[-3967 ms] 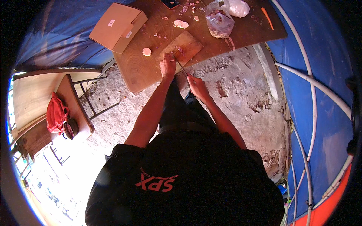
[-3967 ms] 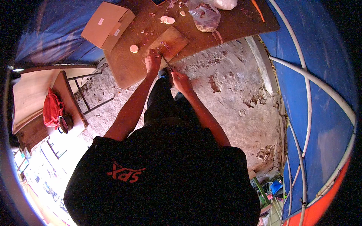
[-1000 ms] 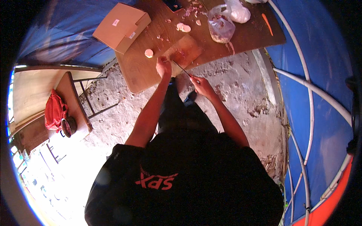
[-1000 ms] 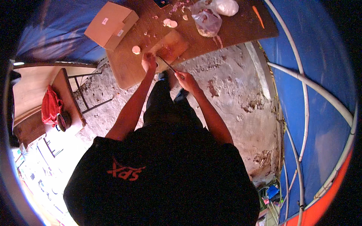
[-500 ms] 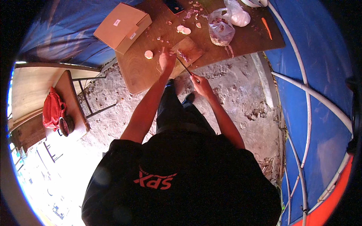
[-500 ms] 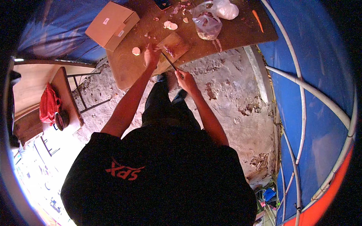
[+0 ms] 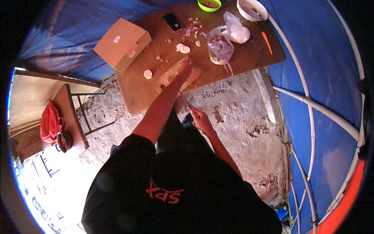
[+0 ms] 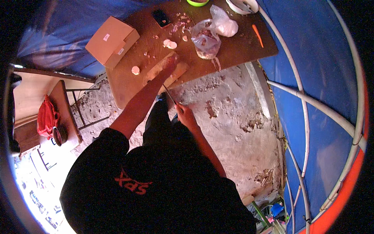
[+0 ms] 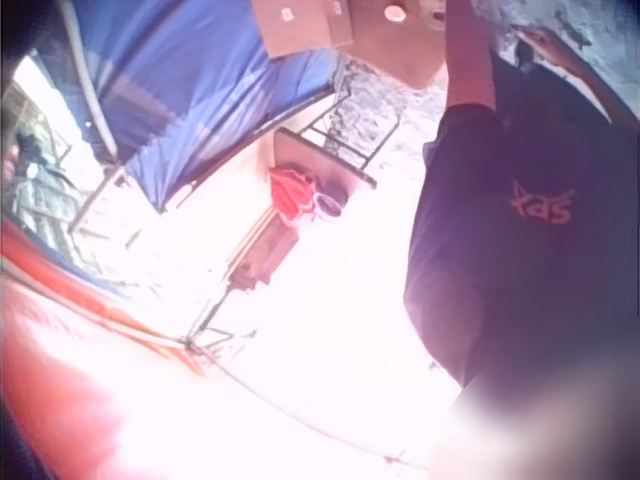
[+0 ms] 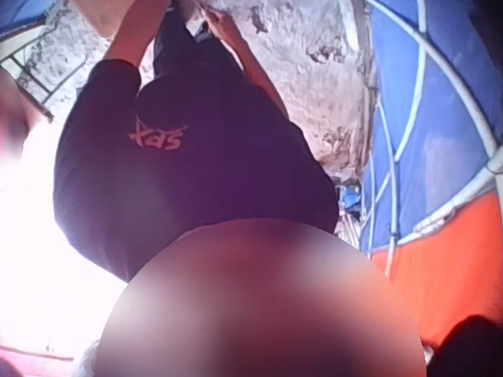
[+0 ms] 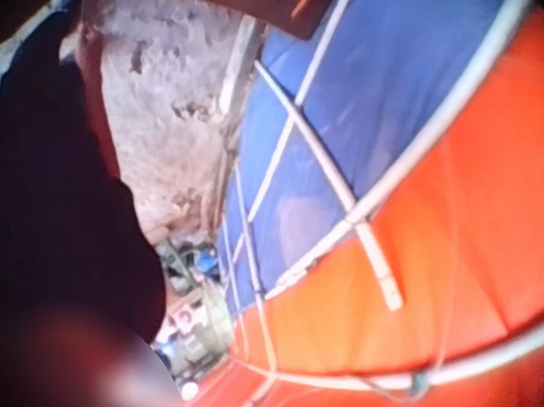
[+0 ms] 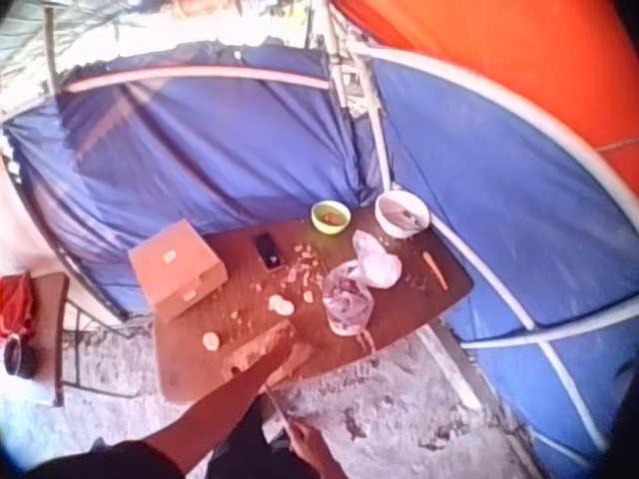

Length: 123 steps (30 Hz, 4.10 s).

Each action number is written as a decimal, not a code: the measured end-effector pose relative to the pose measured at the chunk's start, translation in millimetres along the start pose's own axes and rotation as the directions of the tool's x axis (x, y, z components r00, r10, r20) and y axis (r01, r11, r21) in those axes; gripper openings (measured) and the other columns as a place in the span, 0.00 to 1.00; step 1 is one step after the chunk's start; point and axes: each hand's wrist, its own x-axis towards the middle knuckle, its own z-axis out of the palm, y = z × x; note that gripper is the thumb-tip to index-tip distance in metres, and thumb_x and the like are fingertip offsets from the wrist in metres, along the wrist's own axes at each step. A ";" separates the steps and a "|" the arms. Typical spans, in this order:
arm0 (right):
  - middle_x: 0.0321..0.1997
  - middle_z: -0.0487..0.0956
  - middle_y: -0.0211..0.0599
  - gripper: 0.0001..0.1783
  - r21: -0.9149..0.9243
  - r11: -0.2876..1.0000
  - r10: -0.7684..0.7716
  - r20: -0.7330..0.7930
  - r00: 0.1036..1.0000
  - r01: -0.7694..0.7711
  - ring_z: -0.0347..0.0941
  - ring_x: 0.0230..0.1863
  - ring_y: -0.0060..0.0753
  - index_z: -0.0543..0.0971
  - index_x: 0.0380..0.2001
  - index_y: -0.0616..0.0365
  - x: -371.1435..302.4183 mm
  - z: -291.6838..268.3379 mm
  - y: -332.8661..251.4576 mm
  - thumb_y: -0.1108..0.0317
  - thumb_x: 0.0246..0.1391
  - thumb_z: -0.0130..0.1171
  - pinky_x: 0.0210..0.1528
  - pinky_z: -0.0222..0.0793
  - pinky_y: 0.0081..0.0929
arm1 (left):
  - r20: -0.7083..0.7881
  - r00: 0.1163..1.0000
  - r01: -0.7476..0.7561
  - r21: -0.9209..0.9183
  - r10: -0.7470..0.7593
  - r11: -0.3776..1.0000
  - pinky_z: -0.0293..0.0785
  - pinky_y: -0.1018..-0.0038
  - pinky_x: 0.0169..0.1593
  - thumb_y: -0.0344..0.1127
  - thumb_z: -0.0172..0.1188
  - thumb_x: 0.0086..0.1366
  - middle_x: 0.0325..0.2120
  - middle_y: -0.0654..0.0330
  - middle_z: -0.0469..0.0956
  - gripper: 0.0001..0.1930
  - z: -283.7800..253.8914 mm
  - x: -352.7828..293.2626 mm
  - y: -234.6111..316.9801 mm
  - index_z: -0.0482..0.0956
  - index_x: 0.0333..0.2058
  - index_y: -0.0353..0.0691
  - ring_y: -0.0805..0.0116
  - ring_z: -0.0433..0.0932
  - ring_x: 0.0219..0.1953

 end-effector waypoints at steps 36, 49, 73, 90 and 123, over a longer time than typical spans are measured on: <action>0.13 0.70 0.27 0.27 0.061 0.994 0.088 0.031 0.996 -0.090 0.63 0.10 0.18 0.71 0.63 0.48 33.0 11.1 -2.7 0.48 0.67 0.49 0.13 0.59 0.23 | -0.340 0.879 0.327 -0.082 -0.334 0.942 0.76 0.57 0.33 0.30 0.61 0.53 0.22 0.55 0.81 0.03 -92.2 -125.1 12.9 0.76 0.27 0.45 0.51 0.82 0.28; 0.14 0.69 0.26 0.27 -0.013 1.000 -0.016 -0.007 1.000 0.016 0.66 0.15 0.19 0.73 0.62 0.51 63.8 21.2 7.3 0.49 0.67 0.50 0.18 0.62 0.24 | -0.348 0.918 0.189 -0.033 -0.189 0.981 0.77 0.61 0.34 0.30 0.65 0.52 0.23 0.55 0.81 0.06 -96.6 -126.4 8.4 0.76 0.28 0.43 0.54 0.83 0.29; 0.43 0.80 0.56 0.24 -0.166 0.977 -0.160 -0.133 0.978 0.137 0.78 0.47 0.53 0.77 0.53 0.62 71.6 37.1 0.6 0.54 0.66 0.50 0.47 0.72 0.37 | -0.370 0.919 0.156 0.017 -0.139 0.988 0.75 0.53 0.33 0.29 0.59 0.55 0.22 0.53 0.80 0.03 -94.3 -129.5 9.7 0.74 0.27 0.43 0.46 0.81 0.28; 0.29 0.81 0.53 0.23 -0.037 0.991 -0.134 -0.136 0.982 0.130 0.80 0.34 0.49 0.80 0.46 0.63 65.6 36.0 -5.5 0.54 0.66 0.48 0.40 0.71 0.44 | -0.314 0.930 0.216 0.043 -0.192 0.975 0.73 0.47 0.32 0.27 0.55 0.59 0.22 0.48 0.79 0.06 -98.2 -134.6 23.1 0.70 0.34 0.43 0.40 0.79 0.27; 0.17 0.72 0.27 0.25 0.030 0.996 -0.087 0.036 0.996 0.086 0.67 0.16 0.18 0.74 0.61 0.51 57.6 10.3 -7.5 0.50 0.67 0.50 0.21 0.65 0.22 | -0.371 0.885 0.178 -0.285 -0.279 0.942 0.74 0.60 0.45 0.30 0.59 0.59 0.38 0.52 0.77 0.13 -102.9 -157.4 6.9 0.70 0.42 0.39 0.52 0.80 0.43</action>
